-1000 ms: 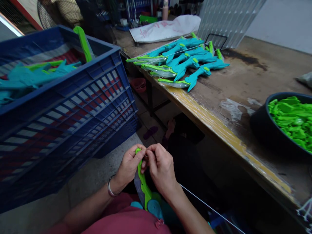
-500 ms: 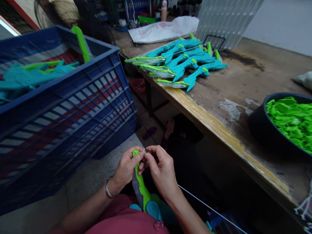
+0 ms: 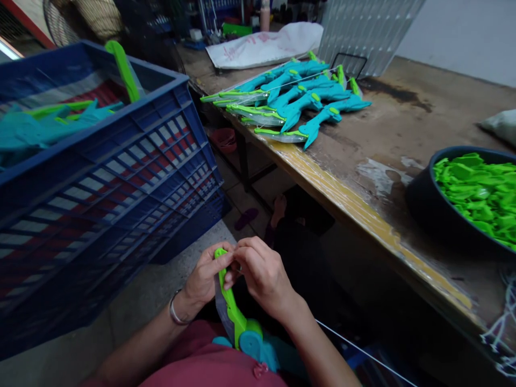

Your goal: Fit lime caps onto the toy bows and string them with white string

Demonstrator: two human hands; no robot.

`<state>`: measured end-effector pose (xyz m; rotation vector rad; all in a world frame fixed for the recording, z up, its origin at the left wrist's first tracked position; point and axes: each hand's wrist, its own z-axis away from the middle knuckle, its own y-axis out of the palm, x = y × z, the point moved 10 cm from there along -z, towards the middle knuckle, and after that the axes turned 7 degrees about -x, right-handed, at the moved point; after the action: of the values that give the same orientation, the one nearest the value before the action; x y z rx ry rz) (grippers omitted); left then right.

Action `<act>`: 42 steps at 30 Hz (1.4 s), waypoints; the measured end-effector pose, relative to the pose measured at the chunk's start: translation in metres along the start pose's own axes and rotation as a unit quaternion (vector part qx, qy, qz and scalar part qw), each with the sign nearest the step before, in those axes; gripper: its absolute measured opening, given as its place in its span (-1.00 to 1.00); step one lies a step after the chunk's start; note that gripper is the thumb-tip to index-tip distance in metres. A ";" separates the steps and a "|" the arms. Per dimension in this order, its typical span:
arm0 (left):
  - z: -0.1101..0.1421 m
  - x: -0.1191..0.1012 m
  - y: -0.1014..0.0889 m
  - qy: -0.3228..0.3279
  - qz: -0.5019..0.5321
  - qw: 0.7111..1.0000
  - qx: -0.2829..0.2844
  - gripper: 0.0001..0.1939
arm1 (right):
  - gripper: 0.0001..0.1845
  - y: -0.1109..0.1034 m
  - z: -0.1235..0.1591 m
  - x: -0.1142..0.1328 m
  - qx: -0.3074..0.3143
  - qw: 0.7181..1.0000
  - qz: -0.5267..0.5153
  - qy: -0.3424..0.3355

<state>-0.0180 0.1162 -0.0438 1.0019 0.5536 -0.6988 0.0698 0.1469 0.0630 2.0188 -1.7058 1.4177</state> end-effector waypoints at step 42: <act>-0.004 -0.001 -0.002 0.022 0.012 1.000 -0.019 -0.62 | -0.78 -0.013 0.010 -0.013 -0.139 0.976 0.063 0.154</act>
<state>-0.0202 0.1194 -0.0459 0.9891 0.5907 -0.6449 0.0872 0.1542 0.0539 1.4857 -1.8000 1.3523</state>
